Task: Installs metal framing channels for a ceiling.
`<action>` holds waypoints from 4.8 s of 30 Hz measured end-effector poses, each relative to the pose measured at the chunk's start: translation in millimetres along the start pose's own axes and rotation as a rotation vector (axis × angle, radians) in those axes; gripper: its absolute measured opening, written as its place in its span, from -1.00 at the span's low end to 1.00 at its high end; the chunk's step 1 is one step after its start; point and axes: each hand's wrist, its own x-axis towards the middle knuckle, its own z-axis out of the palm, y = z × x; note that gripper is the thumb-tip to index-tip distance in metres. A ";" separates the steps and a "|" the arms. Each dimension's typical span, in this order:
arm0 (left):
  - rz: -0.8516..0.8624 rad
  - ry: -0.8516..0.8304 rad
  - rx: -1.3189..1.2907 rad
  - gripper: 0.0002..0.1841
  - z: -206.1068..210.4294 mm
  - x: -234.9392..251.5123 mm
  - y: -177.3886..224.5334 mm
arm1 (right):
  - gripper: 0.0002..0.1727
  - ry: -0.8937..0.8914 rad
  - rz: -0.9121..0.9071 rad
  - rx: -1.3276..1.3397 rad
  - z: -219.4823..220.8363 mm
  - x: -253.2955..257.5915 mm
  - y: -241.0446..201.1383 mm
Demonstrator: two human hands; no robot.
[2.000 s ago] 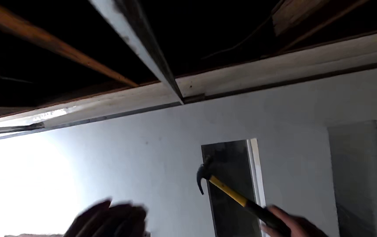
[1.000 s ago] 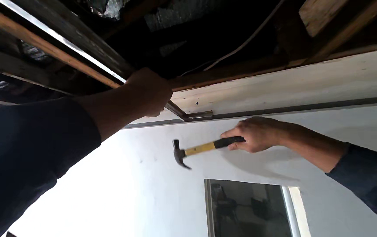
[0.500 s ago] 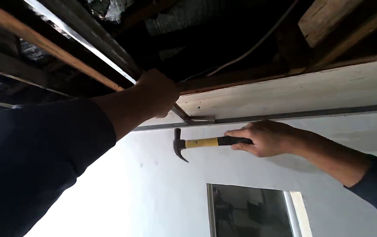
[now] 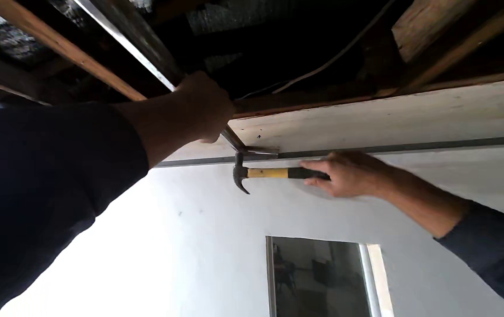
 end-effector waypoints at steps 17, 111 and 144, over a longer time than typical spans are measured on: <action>-0.039 -0.032 -0.004 -0.69 -7.1 2.9 -0.2 | -0.40 -0.056 0.023 0.036 -0.4 11.2 13.2; -0.004 0.109 -0.537 -0.59 93.8 182.4 109.8 | -0.24 0.359 0.727 2.165 115.0 -12.7 -107.0; -0.359 0.334 -1.088 -0.22 132.0 156.3 218.2 | -0.60 0.158 0.207 0.390 -95.0 34.8 -4.1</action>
